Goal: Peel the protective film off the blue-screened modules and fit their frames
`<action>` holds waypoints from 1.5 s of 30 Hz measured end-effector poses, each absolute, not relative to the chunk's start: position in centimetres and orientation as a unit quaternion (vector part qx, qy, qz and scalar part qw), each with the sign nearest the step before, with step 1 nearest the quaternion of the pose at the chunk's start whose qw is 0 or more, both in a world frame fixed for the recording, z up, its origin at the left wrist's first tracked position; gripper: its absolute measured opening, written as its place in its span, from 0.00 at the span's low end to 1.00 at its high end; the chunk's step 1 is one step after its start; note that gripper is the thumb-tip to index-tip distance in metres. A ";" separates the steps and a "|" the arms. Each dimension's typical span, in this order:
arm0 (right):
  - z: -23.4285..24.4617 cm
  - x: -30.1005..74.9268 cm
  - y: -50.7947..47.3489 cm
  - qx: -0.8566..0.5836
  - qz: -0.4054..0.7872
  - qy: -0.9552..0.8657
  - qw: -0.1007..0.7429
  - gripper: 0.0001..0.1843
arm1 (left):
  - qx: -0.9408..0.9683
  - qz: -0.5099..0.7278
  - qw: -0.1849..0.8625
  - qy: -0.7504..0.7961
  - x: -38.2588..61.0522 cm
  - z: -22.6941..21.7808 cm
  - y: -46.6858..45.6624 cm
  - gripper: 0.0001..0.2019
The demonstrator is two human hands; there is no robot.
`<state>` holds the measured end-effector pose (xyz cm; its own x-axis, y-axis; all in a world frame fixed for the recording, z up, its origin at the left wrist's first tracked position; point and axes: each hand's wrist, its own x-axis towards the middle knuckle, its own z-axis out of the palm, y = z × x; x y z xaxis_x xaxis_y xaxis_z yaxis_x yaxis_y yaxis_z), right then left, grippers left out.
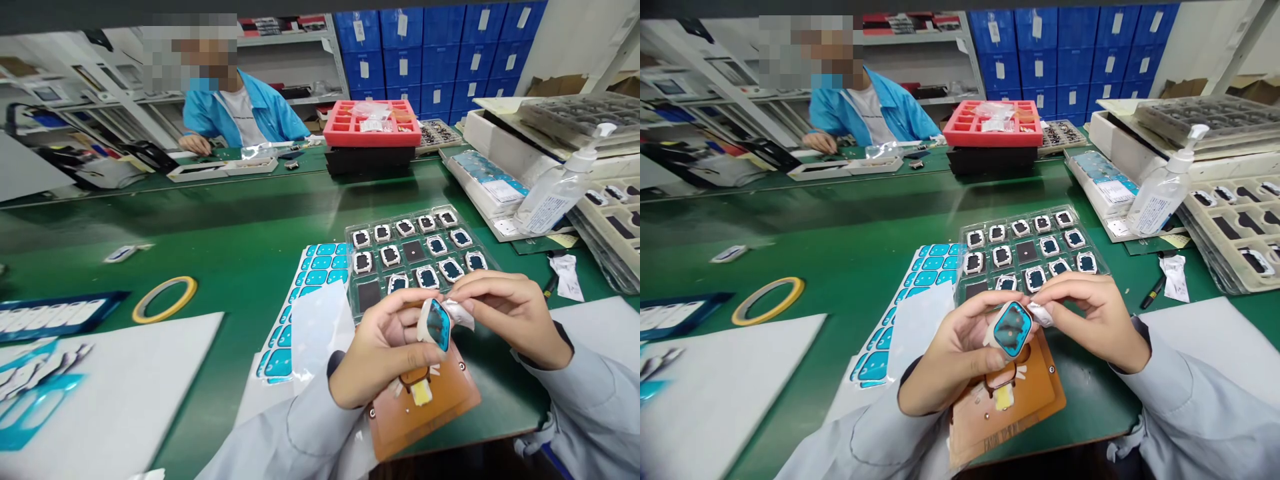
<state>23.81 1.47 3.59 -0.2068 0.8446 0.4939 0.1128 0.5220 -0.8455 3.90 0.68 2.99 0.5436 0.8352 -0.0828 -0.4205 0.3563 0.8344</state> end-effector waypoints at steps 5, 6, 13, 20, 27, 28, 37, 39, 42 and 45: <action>3.6 23.7 1.5 -0.332 0.307 -0.720 0.526 0.10 | 0.389 0.399 0.785 0.270 3.8 2.8 0.6 0.28; 3.7 23.6 1.5 -0.333 0.297 -0.721 0.530 0.10 | 0.390 0.399 0.784 0.272 3.8 2.8 0.6 0.28; 3.7 23.3 1.1 -0.319 0.279 -0.725 0.543 0.11 | 0.393 0.408 0.782 0.261 3.9 2.9 0.6 0.27; 3.8 23.5 0.9 -0.318 0.182 -0.774 0.516 0.11 | 0.390 0.408 0.780 0.270 3.9 2.8 0.5 0.28; 4.1 23.4 0.6 -0.329 0.138 -0.801 0.481 0.12 | 0.395 0.433 0.758 0.287 4.2 3.0 0.6 0.29; 4.1 23.4 0.6 -0.334 0.137 -0.799 0.480 0.12 | 0.396 0.439 0.752 0.290 4.3 3.1 0.6 0.29; 3.7 22.7 0.3 -0.385 0.152 -0.772 0.483 0.09 | 0.421 0.445 0.727 0.309 4.5 2.9 0.5 0.30; 3.7 22.7 0.3 -0.386 0.154 -0.771 0.482 0.08 | 0.438 0.442 0.720 0.306 4.5 2.8 0.5 0.31; 3.7 22.8 0.3 -0.384 0.154 -0.775 0.477 0.08 | 0.457 0.434 0.714 0.304 4.4 2.8 0.6 0.31; 3.7 22.7 0.3 -0.383 0.153 -0.773 0.482 0.09 | 0.469 0.428 0.708 0.309 4.3 2.7 0.7 0.31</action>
